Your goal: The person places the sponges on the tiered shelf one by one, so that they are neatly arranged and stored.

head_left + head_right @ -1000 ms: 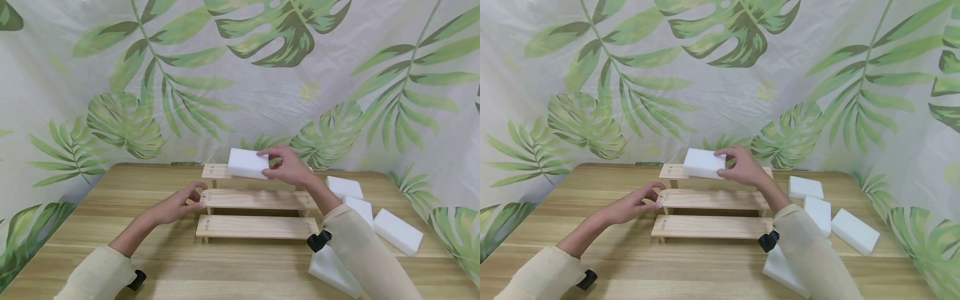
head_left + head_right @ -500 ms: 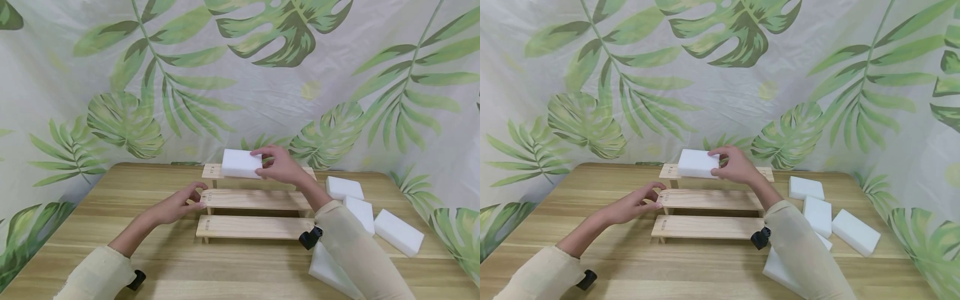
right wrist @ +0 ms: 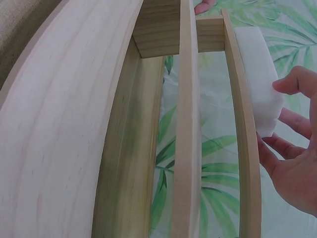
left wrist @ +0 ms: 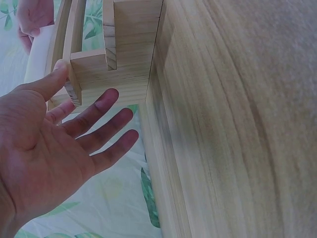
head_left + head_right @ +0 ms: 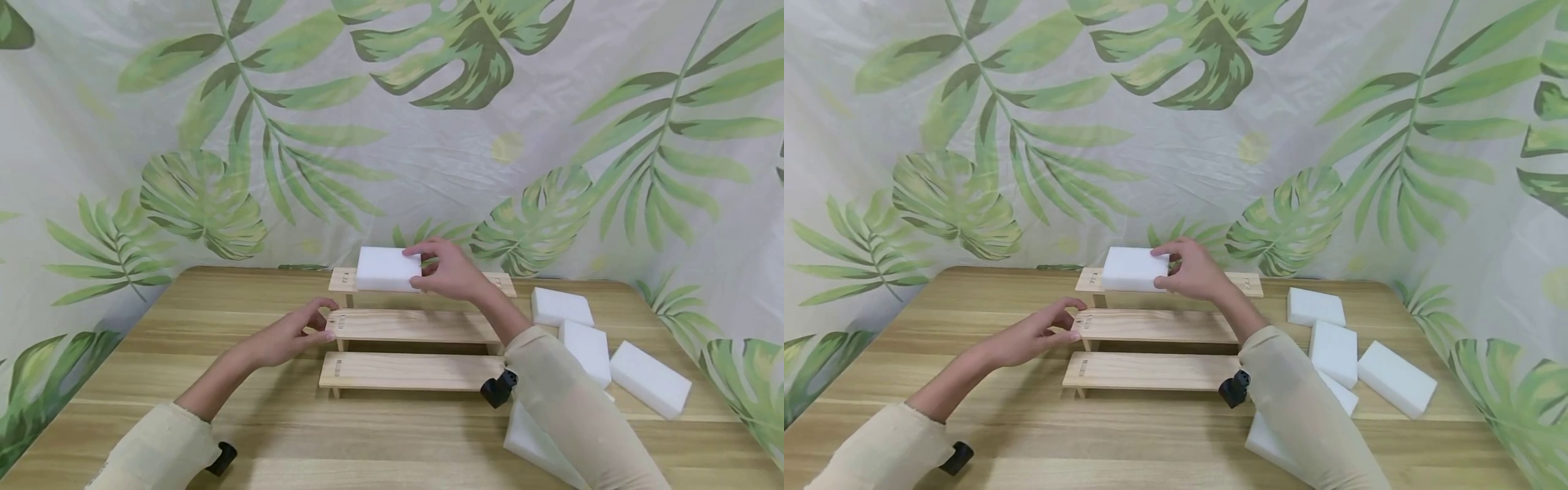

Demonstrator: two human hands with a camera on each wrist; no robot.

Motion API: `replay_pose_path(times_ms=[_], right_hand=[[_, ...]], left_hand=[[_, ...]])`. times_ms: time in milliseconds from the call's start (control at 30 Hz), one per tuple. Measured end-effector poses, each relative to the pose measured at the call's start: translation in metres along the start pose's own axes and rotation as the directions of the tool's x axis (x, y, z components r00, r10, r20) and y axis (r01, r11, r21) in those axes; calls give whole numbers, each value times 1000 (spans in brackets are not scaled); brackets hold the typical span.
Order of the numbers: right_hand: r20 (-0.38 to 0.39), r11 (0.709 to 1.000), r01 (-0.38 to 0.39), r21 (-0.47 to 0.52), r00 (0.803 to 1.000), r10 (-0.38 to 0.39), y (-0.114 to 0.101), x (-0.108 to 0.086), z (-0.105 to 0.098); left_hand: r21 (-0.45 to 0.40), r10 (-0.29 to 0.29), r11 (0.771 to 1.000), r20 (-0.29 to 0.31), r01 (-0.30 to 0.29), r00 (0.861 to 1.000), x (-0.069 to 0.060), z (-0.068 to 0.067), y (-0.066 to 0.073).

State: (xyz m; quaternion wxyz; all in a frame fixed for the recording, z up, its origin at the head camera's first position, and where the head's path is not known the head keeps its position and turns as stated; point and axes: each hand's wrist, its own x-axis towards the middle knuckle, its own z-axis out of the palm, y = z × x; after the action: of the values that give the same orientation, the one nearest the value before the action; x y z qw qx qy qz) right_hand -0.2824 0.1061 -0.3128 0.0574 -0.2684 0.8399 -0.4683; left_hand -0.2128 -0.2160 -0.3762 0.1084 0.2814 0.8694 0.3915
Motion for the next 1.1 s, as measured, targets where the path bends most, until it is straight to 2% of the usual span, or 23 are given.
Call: replay_pose_path(times_ms=[467, 1100], right_hand=[[8, 1000, 2, -2, 1000, -2, -3, 1, 1], [20, 1000, -6, -15, 1000, 6, -4, 0, 0]], left_hand=[[12, 8, 1000, 2, -8, 1000, 0, -1, -2], [20, -14, 1000, 3, 14, 1000, 1, -1, -1]])
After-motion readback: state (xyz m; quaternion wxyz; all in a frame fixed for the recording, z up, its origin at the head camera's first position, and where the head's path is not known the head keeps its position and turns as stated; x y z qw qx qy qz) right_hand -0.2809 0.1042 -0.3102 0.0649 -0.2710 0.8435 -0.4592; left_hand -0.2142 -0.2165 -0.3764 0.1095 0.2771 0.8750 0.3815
